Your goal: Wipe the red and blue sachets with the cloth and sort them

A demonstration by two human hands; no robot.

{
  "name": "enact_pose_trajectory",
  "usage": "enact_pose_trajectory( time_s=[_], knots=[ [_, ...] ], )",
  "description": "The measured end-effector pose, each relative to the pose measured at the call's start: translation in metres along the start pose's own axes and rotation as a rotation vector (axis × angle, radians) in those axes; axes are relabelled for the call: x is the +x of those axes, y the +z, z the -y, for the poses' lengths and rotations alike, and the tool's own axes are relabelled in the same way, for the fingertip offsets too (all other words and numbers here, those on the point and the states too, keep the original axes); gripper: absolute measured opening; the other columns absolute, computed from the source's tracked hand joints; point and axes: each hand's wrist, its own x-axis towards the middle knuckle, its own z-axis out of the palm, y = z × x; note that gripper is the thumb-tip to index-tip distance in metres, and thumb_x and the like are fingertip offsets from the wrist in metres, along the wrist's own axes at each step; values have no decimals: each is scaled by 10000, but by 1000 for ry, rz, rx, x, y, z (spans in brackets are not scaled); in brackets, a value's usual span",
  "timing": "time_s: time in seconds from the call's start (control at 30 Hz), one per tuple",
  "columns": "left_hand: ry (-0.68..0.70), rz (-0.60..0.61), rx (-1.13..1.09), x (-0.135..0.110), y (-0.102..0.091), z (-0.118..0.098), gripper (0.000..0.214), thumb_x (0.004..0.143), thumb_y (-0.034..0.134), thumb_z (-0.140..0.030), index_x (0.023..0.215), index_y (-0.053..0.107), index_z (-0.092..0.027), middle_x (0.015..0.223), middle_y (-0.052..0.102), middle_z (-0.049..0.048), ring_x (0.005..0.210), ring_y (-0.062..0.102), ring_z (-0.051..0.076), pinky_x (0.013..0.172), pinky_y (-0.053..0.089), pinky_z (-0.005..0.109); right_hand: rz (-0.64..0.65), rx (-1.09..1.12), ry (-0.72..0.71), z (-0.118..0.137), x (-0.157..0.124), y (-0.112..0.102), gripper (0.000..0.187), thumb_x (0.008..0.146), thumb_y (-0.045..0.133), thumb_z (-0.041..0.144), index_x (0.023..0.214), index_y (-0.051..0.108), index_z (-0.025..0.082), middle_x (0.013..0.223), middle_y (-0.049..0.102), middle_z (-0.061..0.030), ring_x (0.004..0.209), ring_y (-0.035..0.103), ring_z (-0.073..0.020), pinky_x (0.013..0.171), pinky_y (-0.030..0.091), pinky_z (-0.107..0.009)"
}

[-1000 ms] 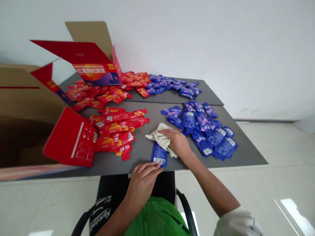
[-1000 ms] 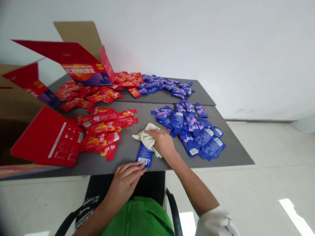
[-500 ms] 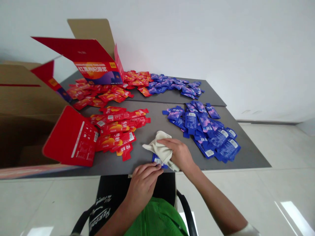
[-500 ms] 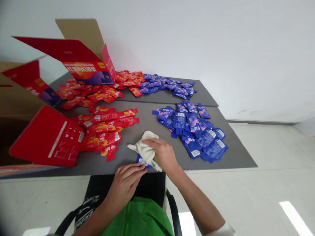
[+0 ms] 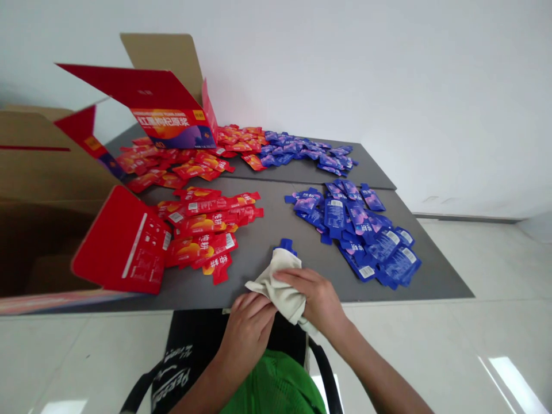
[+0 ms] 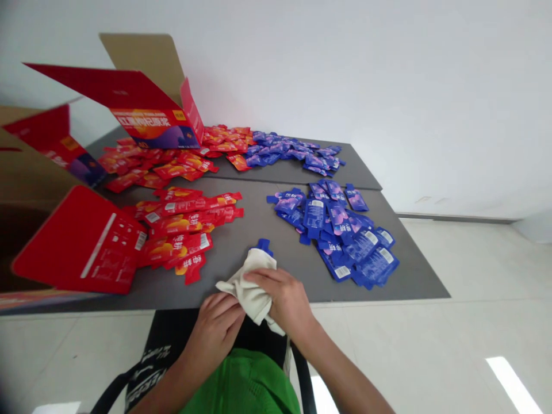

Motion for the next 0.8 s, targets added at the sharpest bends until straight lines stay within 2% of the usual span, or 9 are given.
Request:
enact_pose_trajectory(
  time_s=[0.1,0.23,0.3,0.4,0.5,0.57,0.67,0.73,0.8],
  knots=[
    [20,-17,-36,1,-1,0,304,1000,543,-118,1176,747,-259,1104,781,38,1079,686,225,936,520,396,-43,-10,35,-23,33,1,520,878,671,44,1308,720,333,1299,759,-20,1146,719,-226,1004,571,-339],
    [27,-26,-34,2,-1,1,283,992,566,-110,1154,748,-252,1163,782,24,1100,692,228,934,518,401,-81,-124,72,-38,73,-18,526,871,636,18,1291,737,318,1287,766,-28,1163,721,-255,1000,574,-357],
    [25,-22,-35,1,-1,1,281,995,562,-110,1159,742,-252,1175,779,23,1108,688,230,935,515,403,-130,-126,60,-31,70,-26,509,885,641,33,1305,729,306,1300,759,-30,1170,713,-255,1008,566,-355],
    [21,-24,-40,-1,0,1,278,998,558,-114,1168,733,-248,1164,775,32,1114,675,238,943,509,410,-178,-70,7,-8,37,-27,499,906,658,78,1339,704,322,1322,745,-27,1155,707,-237,1006,558,-337],
    [2,-15,-20,-3,1,0,251,1001,529,-111,1003,755,-221,991,769,47,981,674,245,886,513,419,-58,-41,-27,10,0,-14,504,918,662,108,1359,687,352,1330,741,-25,1095,724,-231,955,580,-331],
    [-18,4,-12,-3,1,-1,277,999,515,-105,886,743,-213,896,746,45,895,662,238,847,512,415,-10,-4,-15,10,-11,-3,520,907,664,88,1354,690,352,1324,744,-25,1095,727,-229,951,585,-332],
    [-11,8,-32,-1,0,-1,262,993,531,-95,1013,752,-234,1018,771,42,1002,676,239,903,505,415,-40,30,35,-8,4,5,514,873,685,58,1307,721,331,1303,756,-26,1123,723,-228,978,577,-334],
    [4,-3,-46,0,-1,0,297,989,547,-89,1143,736,-258,1141,775,31,1100,675,236,946,498,413,-52,-2,61,-25,29,2,516,868,667,37,1297,728,318,1301,759,-22,1154,718,-233,1009,563,-341],
    [5,-9,-51,1,-1,1,313,986,553,-86,1173,729,-265,1181,773,22,1121,678,234,950,501,411,-61,-68,88,-37,55,-7,518,873,643,26,1298,730,309,1304,759,-22,1175,716,-247,1022,559,-355]
  ],
)
